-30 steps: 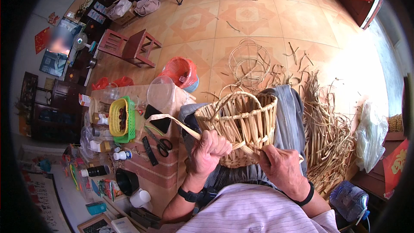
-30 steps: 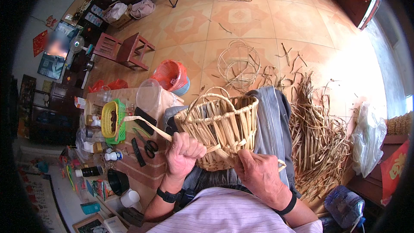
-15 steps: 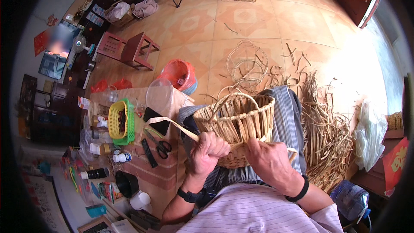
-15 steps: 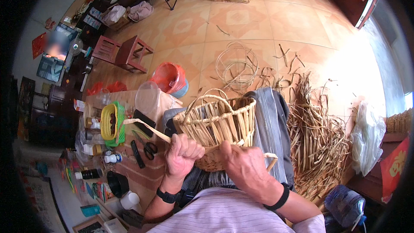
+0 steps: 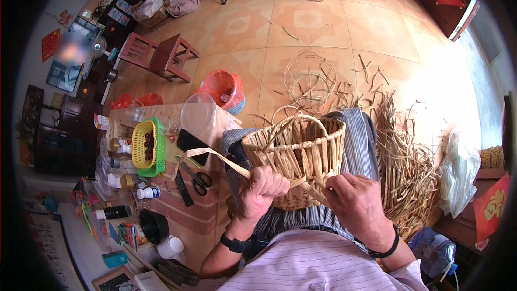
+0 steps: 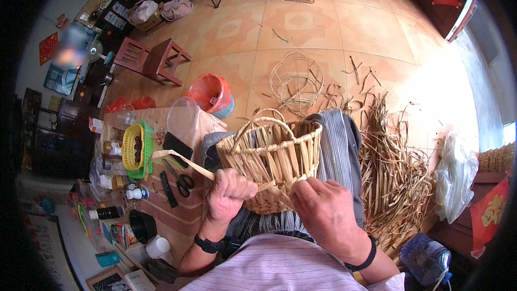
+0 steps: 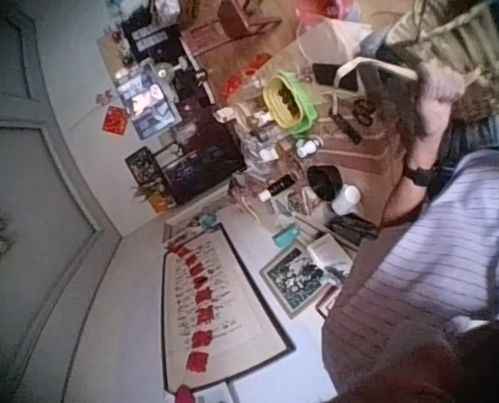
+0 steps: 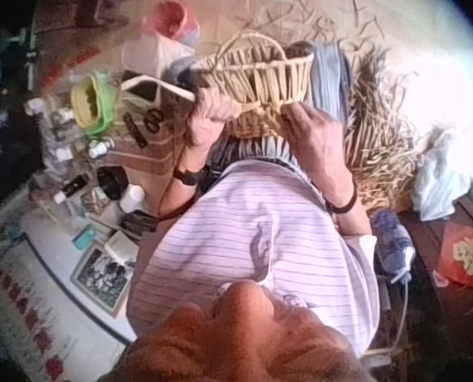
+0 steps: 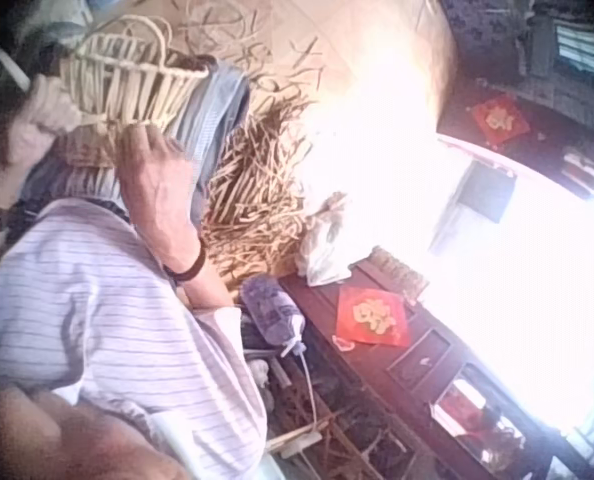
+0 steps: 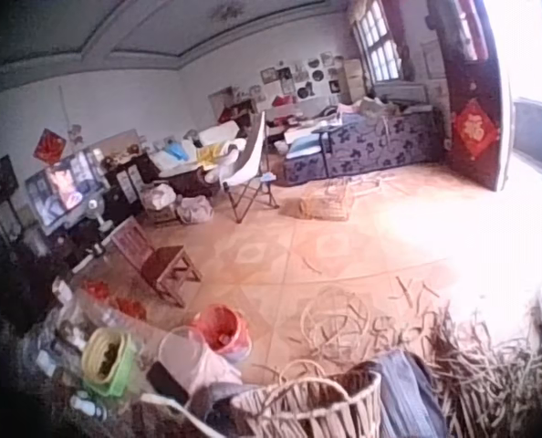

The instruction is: Weaving a basket using straw or thin wood strips by hand.

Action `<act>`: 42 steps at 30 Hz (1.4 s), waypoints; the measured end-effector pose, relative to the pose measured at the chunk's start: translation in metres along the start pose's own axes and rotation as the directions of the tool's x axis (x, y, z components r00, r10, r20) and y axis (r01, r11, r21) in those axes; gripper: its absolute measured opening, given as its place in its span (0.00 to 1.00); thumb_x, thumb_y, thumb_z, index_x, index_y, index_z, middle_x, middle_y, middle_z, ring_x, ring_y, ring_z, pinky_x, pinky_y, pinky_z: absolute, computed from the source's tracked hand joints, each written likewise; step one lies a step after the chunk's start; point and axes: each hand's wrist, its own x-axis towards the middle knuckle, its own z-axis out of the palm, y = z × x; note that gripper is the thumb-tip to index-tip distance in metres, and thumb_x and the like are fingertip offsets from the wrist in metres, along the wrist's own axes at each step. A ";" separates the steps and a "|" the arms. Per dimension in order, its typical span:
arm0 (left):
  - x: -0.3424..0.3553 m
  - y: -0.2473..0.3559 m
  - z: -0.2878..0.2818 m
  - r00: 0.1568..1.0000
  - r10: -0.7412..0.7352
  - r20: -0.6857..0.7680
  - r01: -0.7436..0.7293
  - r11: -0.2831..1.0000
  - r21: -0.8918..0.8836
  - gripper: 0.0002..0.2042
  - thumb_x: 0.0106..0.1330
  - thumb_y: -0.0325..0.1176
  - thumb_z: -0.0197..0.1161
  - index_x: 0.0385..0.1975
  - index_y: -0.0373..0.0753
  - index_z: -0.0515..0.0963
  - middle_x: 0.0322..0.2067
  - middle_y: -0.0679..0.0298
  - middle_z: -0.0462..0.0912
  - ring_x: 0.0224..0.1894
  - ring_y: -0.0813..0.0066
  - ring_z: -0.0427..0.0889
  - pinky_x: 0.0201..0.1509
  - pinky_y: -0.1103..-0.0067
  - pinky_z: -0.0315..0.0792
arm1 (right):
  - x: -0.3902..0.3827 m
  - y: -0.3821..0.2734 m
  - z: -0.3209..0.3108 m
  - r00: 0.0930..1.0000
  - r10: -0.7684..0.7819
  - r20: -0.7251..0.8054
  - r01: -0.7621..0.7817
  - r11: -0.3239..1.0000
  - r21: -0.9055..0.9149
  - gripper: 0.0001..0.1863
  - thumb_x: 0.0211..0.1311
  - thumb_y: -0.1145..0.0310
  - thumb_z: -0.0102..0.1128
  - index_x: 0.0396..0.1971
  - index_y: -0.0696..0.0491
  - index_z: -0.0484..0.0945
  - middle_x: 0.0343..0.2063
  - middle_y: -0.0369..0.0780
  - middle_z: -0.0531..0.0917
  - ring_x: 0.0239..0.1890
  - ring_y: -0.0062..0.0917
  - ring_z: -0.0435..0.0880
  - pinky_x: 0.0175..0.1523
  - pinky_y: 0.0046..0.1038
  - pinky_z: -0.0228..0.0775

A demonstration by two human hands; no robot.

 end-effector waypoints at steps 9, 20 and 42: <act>-0.003 0.000 -0.003 1.000 0.000 -0.002 -0.001 0.996 -0.089 0.25 0.82 0.51 0.46 0.20 0.46 0.58 0.18 0.74 0.52 0.20 0.78 0.48 0.29 0.75 0.51 | 0.011 -0.001 -0.009 0.994 -0.083 0.076 0.048 0.923 0.381 0.07 0.62 0.73 0.67 0.35 0.55 0.77 0.28 0.43 0.81 0.30 0.43 0.84 0.34 0.40 0.77; -0.001 0.001 -0.005 0.998 0.015 0.059 -0.008 0.994 -0.112 0.24 0.82 0.50 0.49 0.20 0.46 0.58 0.18 0.74 0.52 0.19 0.79 0.49 0.29 0.76 0.51 | 0.002 -0.008 0.009 0.993 -0.028 0.119 -0.006 0.962 0.275 0.11 0.61 0.78 0.64 0.43 0.57 0.79 0.34 0.45 0.80 0.35 0.43 0.85 0.39 0.40 0.80; 0.002 0.037 -0.066 0.990 -0.115 0.087 0.138 0.932 -0.336 0.23 0.81 0.51 0.50 0.22 0.48 0.57 0.17 0.76 0.51 0.16 0.83 0.51 0.21 0.82 0.48 | 0.092 0.003 -0.026 0.919 -0.100 0.382 -0.047 0.932 0.358 0.09 0.63 0.77 0.66 0.43 0.60 0.82 0.31 0.46 0.82 0.34 0.24 0.80 0.43 0.30 0.72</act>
